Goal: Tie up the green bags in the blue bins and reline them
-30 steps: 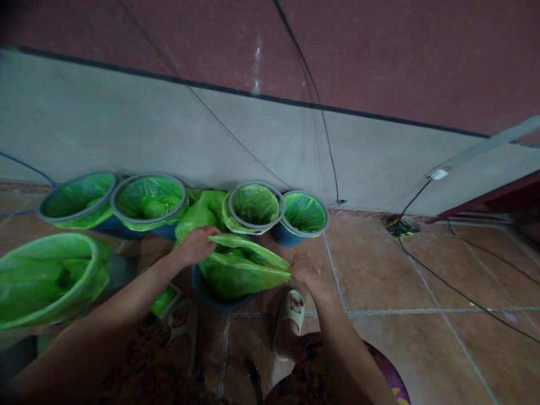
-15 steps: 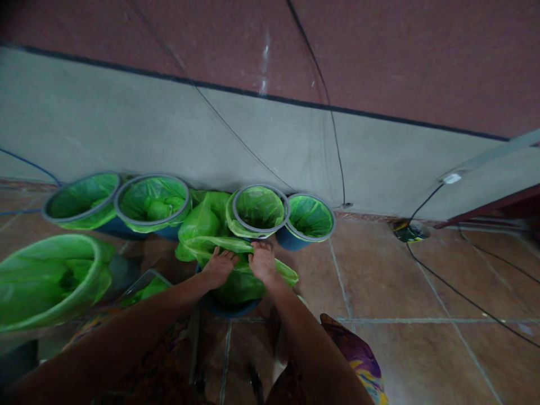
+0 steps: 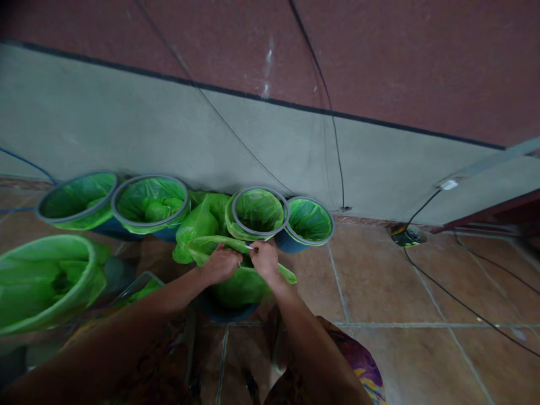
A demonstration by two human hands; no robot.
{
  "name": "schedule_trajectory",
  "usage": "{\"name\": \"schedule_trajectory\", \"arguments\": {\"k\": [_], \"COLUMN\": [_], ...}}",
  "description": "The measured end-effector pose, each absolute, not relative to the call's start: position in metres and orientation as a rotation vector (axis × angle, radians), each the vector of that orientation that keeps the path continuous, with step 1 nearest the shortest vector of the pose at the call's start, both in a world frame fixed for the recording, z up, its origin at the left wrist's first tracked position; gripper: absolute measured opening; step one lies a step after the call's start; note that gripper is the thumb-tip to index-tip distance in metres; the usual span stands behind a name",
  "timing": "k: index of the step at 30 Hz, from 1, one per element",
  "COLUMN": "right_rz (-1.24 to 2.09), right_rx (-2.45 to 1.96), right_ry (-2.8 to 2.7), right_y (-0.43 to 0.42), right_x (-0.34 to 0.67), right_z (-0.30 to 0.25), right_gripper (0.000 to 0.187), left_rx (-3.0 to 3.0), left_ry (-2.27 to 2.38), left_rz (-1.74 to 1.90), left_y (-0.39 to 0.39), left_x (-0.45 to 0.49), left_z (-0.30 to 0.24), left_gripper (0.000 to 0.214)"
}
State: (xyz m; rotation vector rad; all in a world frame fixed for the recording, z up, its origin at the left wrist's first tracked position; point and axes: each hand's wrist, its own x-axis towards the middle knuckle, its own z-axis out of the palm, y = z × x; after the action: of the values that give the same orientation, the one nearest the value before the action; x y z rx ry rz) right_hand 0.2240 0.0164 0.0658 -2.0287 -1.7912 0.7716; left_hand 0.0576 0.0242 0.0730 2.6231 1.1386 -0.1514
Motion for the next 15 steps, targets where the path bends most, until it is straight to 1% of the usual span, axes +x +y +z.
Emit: {"name": "schedule_trajectory", "arguments": {"k": [2,4,7,10,12,15], "right_rz": [0.829,0.896,0.96,1.037,1.152,1.27], "right_rx": [-1.935,-1.777,-1.464,-1.167,-1.044,-1.062], "right_ry": [-1.687,-1.542,-1.272,-1.074,-0.948,-0.859], "right_y": [0.014,0.011,0.004,-0.001,-0.001,0.003], "right_x": [0.223,0.221,0.216,0.216,0.218,0.22], "right_z": [0.075,0.093,0.136,0.178,0.191,0.185], "right_gripper": [0.015,0.014,0.018,0.023,0.028,0.032], "left_rx": [2.592,2.469,1.994,1.338,1.054,0.888], "left_ry": [1.146,1.202,1.221,1.018,0.927,0.935], "left_rz": [-0.112,0.043,0.566,1.102,1.222,1.18], "left_y": [0.027,0.03,0.036,0.043,0.048,0.052], "left_x": [0.053,0.051,0.053,0.054,0.054,0.056], "left_z": [0.08,0.09,0.117,0.153,0.169,0.175], "left_gripper": [0.027,0.027,0.027,0.04,0.045,0.038]}}
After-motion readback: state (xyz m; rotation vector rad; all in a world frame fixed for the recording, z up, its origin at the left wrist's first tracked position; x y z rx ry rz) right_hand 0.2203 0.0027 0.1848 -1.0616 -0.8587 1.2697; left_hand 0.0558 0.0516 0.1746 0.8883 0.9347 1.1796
